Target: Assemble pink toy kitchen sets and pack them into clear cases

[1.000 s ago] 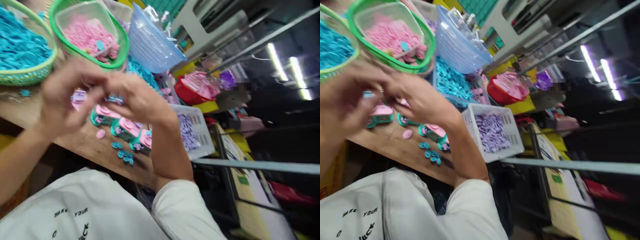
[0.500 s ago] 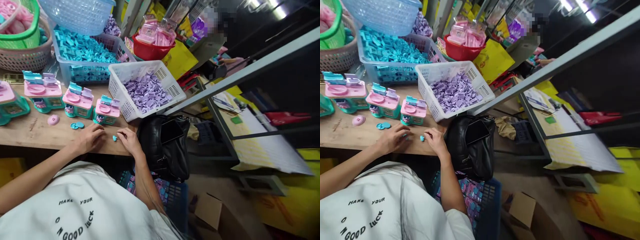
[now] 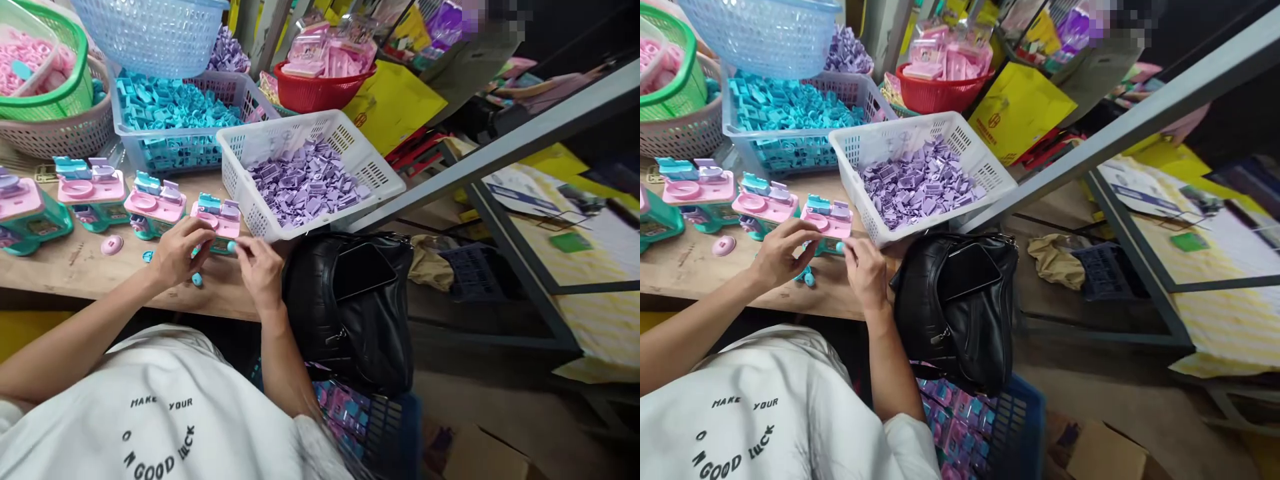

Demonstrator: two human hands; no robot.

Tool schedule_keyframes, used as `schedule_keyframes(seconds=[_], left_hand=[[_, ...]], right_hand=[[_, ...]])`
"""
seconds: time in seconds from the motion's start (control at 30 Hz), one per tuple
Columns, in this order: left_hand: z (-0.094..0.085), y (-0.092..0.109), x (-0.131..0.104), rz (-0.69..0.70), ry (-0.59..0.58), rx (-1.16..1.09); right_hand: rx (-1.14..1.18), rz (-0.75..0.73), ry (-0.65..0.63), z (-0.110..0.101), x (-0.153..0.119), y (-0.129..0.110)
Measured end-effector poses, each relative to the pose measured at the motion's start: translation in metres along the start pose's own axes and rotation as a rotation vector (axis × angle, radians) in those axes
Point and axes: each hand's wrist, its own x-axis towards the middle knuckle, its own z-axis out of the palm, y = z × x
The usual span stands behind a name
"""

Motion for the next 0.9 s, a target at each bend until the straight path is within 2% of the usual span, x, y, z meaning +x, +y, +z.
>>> schedule_keyframes(seconds=[0.07,0.13,0.27,0.37,0.5,0.73,0.8,0.9], left_hand=[[0.002,-0.002,0.012,0.009,0.008,0.028],[0.004,-0.006,0.021,0.005,-0.014,0.057],[0.008,-0.016,0.027,0.021,-0.078,0.056],[0.008,-0.021,0.026,0.066,-0.066,0.046],[0.009,-0.027,0.022,0.162,-0.011,0.058],[0.018,-0.037,0.013,0.226,-0.060,0.078],[0.013,-0.037,0.009,0.221,-0.046,0.038],[-0.004,-0.033,-0.010,0.172,0.032,-0.009]], right_hand=[[-0.082,-0.037,0.018,-0.007,0.024,-0.007],[-0.127,-0.079,-0.038,-0.009,0.043,-0.012],[-0.177,-0.110,-0.141,-0.007,0.062,-0.017],[-0.221,-0.091,-0.136,-0.003,0.062,-0.017],[-0.211,-0.104,-0.066,0.004,0.056,-0.012],[-0.228,-0.132,0.076,0.022,0.048,-0.003],[-0.235,-0.133,0.113,0.025,0.046,0.000],[-0.214,-0.164,0.198,0.029,0.035,0.000]])
